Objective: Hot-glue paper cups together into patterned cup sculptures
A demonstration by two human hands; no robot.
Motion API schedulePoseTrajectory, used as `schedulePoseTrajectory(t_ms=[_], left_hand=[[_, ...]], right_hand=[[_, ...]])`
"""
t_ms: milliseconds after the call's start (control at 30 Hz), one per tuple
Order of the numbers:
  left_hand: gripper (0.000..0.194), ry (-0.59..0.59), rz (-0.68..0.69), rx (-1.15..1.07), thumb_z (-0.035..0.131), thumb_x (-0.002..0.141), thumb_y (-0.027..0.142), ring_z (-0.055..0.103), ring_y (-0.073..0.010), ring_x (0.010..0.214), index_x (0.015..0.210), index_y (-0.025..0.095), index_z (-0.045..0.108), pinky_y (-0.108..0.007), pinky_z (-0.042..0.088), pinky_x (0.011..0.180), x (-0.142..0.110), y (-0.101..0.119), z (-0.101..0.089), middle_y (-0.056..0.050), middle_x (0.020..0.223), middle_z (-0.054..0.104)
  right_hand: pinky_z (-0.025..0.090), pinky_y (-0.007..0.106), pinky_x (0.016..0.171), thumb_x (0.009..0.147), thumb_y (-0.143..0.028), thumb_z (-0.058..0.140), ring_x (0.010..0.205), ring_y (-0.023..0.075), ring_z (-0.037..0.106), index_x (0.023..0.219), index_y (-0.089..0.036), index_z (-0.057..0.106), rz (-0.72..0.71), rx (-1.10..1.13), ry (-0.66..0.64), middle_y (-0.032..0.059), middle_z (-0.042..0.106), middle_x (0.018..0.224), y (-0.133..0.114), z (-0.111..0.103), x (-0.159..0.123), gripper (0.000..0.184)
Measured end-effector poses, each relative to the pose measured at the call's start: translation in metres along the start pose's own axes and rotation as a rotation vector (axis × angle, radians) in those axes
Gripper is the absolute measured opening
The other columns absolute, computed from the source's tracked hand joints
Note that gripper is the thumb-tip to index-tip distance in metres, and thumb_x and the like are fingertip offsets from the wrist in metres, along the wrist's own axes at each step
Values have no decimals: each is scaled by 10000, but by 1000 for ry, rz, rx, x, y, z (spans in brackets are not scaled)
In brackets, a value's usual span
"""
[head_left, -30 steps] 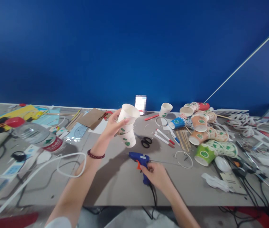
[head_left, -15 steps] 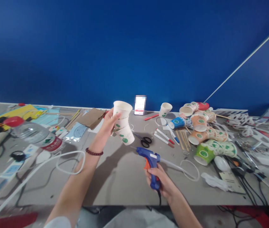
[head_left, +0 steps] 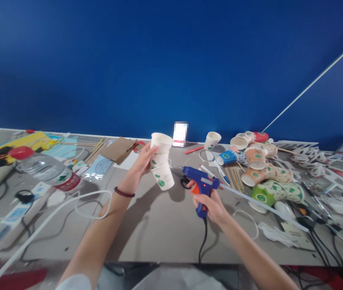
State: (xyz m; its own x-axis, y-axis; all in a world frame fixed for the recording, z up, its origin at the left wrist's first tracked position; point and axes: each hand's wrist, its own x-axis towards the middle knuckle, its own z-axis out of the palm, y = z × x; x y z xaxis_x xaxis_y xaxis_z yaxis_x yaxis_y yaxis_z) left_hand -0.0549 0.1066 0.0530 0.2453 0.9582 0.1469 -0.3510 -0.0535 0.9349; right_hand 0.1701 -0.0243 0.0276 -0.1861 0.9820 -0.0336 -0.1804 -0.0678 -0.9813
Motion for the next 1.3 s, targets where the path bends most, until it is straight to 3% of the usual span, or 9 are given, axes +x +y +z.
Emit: schedulePoseTrajectory(t_ms=[267, 533, 933, 1300], left_hand=[[620, -51, 30, -17, 758, 675, 567, 719, -268, 794, 1100, 132, 636, -334, 562, 655, -2, 2, 1, -105, 837, 740], [655, -51, 71, -21, 753, 660, 598, 718, -267, 790, 1109, 136, 632, -320, 561, 639, -4, 7, 2, -93, 813, 733], [743, -51, 47, 23, 772, 595, 630, 704, -287, 776, 1121, 124, 630, -314, 523, 581, -4, 9, 2, -117, 831, 736], [694, -38, 40, 39, 775, 601, 614, 691, -246, 734, 1081, 129, 648, -280, 495, 566, -6, 13, 6, -99, 809, 727]], right_hand=[[342, 238, 469, 761, -298, 651, 493, 89, 421, 877, -178, 632, -170, -167, -17, -35, 515, 616, -25, 7, 19, 168], [350, 241, 480, 832, -354, 609, 486, 92, 411, 829, -176, 618, -225, -151, -11, -44, 484, 555, -13, 17, 29, 179], [334, 245, 466, 783, -360, 647, 480, 93, 379, 792, -177, 616, -146, -142, 29, -49, 451, 522, -19, 13, 30, 186], [344, 243, 458, 764, -352, 656, 471, 93, 386, 779, -182, 613, -121, -145, 28, -48, 468, 516, -21, 12, 31, 176]])
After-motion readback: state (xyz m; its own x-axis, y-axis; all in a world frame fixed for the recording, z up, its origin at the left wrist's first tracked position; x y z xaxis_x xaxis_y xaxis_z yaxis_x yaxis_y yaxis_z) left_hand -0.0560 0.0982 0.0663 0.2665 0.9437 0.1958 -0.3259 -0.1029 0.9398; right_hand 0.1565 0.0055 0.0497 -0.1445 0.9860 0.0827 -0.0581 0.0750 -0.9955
